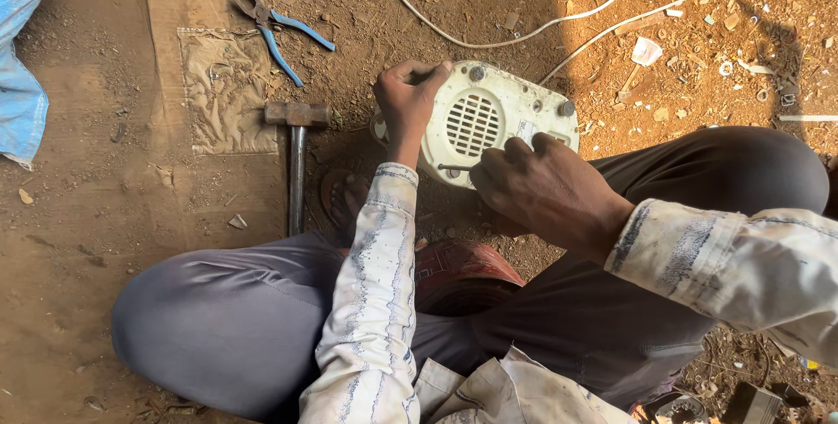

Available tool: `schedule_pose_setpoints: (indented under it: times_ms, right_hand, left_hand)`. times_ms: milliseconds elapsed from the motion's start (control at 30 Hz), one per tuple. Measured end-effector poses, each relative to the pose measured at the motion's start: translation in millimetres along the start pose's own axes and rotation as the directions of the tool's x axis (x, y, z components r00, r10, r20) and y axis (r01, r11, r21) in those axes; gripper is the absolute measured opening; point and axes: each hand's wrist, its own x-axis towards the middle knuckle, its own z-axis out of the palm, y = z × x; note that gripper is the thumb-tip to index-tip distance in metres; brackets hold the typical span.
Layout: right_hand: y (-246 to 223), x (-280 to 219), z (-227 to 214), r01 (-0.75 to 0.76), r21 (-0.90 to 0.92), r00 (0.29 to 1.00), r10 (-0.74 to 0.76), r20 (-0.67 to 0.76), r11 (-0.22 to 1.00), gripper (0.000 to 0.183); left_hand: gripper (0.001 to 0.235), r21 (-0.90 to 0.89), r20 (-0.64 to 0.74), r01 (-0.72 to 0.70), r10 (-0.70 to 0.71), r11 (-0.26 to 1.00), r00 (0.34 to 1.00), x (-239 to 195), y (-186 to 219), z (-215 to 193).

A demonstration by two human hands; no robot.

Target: The person sits on the ground and uses a screwdriver to remove screws from the base of a small white appliance. After removing all screws, the person lifts the base cover to reveal the internal components.

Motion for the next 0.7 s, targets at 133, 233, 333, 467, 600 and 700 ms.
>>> schedule_pose_setpoints:
  times_ms: [133,233,333,467,600,700]
  right_hand:
    - [-7.8,-2.6,0.8,-0.154,-0.009,0.911,0.146,0.386,0.988,0.030]
    - [-7.3,-1.9,-1.3,-0.281,0.031,0.800,0.216,0.559,0.959,0.030]
    - [-2.4,0.7,-5.8,-0.176,-0.003,0.864,0.156,0.479,0.984,0.022]
    - [-4.2,3.0,-12.0,-0.110,0.100,0.979,0.090,0.182,0.989,0.023]
    - [-4.9,3.1,-12.0,-0.254,0.078,0.867,0.191,0.460,0.964,0.020]
    - [-6.7,1.0,-6.0,-0.296,0.069,0.771,0.196,0.606,0.953,0.019]
  left_hand:
    - [0.023,0.013,0.004,0.015,-0.015,1.000,1.000,-0.7,-2.6,-0.7]
    - [0.022,0.001,0.017,-0.005,0.005,1.000,1.000,0.0,-1.7,-2.0]
    - [0.022,-0.005,0.015,0.006,-0.006,1.000,1.000,0.7,0.5,-1.0]
    - [0.021,0.009,0.017,0.026,-0.026,1.000,0.999,-1.0,-0.1,-5.5]
    - [0.022,0.027,0.017,-0.020,0.020,0.999,1.000,1.6,-0.8,-5.5]
    - [0.022,0.030,0.027,-0.011,0.010,0.999,1.000,1.1,-4.2,-7.5]
